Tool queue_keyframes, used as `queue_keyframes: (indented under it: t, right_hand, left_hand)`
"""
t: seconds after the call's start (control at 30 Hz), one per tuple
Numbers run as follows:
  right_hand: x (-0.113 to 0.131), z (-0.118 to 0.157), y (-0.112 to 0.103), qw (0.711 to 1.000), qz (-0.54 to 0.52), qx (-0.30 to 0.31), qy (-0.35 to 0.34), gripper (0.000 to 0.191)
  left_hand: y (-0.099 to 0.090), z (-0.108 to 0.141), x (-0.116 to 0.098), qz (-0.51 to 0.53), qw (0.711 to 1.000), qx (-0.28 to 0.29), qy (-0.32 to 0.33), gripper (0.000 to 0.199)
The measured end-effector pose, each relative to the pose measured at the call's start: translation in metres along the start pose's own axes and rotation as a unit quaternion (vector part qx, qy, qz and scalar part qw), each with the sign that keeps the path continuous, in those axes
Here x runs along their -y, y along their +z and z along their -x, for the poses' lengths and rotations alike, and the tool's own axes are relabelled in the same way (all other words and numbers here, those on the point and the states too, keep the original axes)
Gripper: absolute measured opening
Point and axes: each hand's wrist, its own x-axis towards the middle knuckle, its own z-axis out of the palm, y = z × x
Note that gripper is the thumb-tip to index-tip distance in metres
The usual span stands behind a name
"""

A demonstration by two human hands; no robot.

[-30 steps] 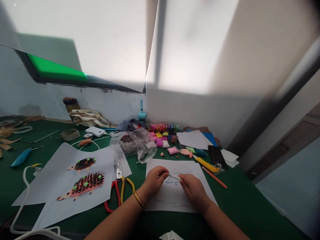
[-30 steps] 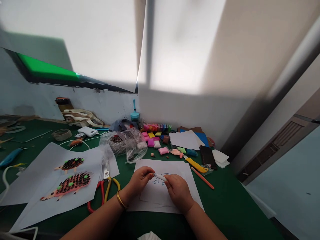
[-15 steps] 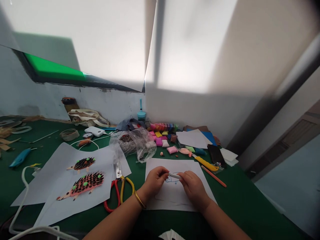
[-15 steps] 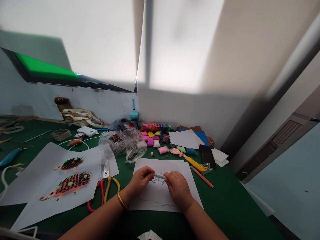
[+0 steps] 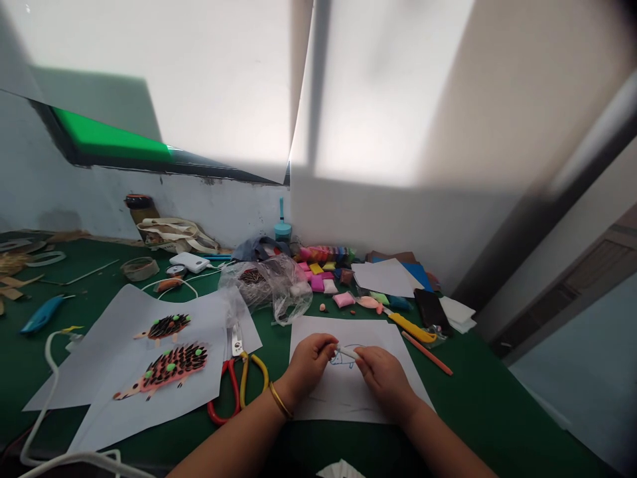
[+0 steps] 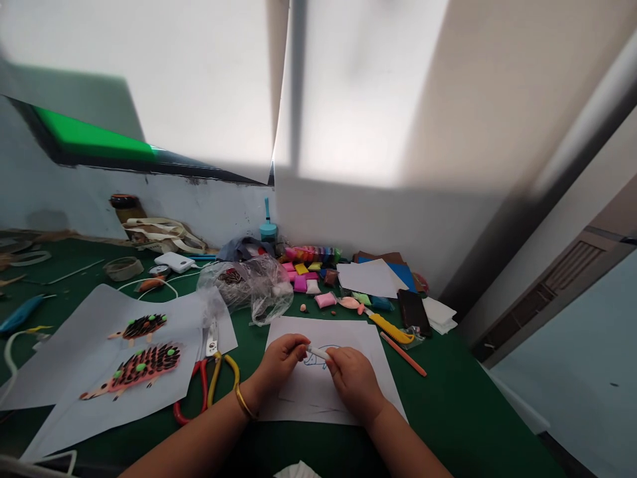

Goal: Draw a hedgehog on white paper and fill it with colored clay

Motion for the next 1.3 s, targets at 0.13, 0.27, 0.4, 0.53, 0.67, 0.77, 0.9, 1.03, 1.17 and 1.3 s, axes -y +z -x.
queue_keyframes:
  t: [0.13, 0.27, 0.4, 0.53, 0.67, 0.77, 0.9, 1.03, 1.17, 1.3]
  right_hand:
    - [0.003, -0.001, 0.003, 1.0, 0.016, 0.011, -0.021, 0.027]
    - [-0.022, -0.008, -0.004, 0.995, 0.091, -0.023, 0.021, 0.025]
    - [-0.073, -0.011, -0.021, 0.961, 0.227, -0.065, 0.143, 0.025]
    - [-0.107, -0.006, -0.032, 0.931, 0.304, -0.033, 0.202, 0.027]
    - [-0.11, -0.001, -0.032, 0.92, 0.327, -0.064, 0.208, 0.03]
    - [-0.1, -0.001, -0.027, 0.942, 0.289, -0.084, 0.145, 0.031]
    - [-0.085, 0.0, -0.019, 0.978, 0.193, -0.055, 0.049, 0.028]
    - [-0.079, 0.001, -0.012, 0.986, 0.158, -0.034, 0.031, 0.029]
    - [-0.081, -0.001, -0.009, 0.987, 0.149, -0.019, 0.047, 0.03]
    - [-0.082, -0.003, -0.005, 0.988, 0.142, -0.031, 0.055, 0.028]
  left_hand:
    - [-0.002, 0.004, -0.009, -0.07, 0.997, 0.005, 0.026, 0.033]
    - [-0.006, 0.005, -0.013, -0.099, 0.995, -0.03, 0.014, 0.047]
    - [-0.011, 0.002, -0.009, -0.201, 0.977, -0.071, 0.007, 0.042]
    - [-0.011, 0.0, -0.003, -0.315, 0.948, -0.008, -0.036, 0.051]
    - [-0.01, -0.001, -0.002, -0.364, 0.928, 0.047, -0.059, 0.057]
    - [-0.011, -0.001, -0.006, -0.374, 0.924, 0.05, -0.057, 0.054]
    - [-0.015, 0.001, -0.014, -0.383, 0.922, 0.038, -0.046, 0.049]
    - [-0.024, 0.011, -0.013, -0.374, 0.917, 0.112, -0.082, 0.076]
    - [-0.037, 0.014, -0.01, -0.352, 0.916, 0.178, -0.079, 0.111]
    - [-0.044, 0.01, -0.015, -0.351, 0.916, 0.174, -0.089, 0.089]
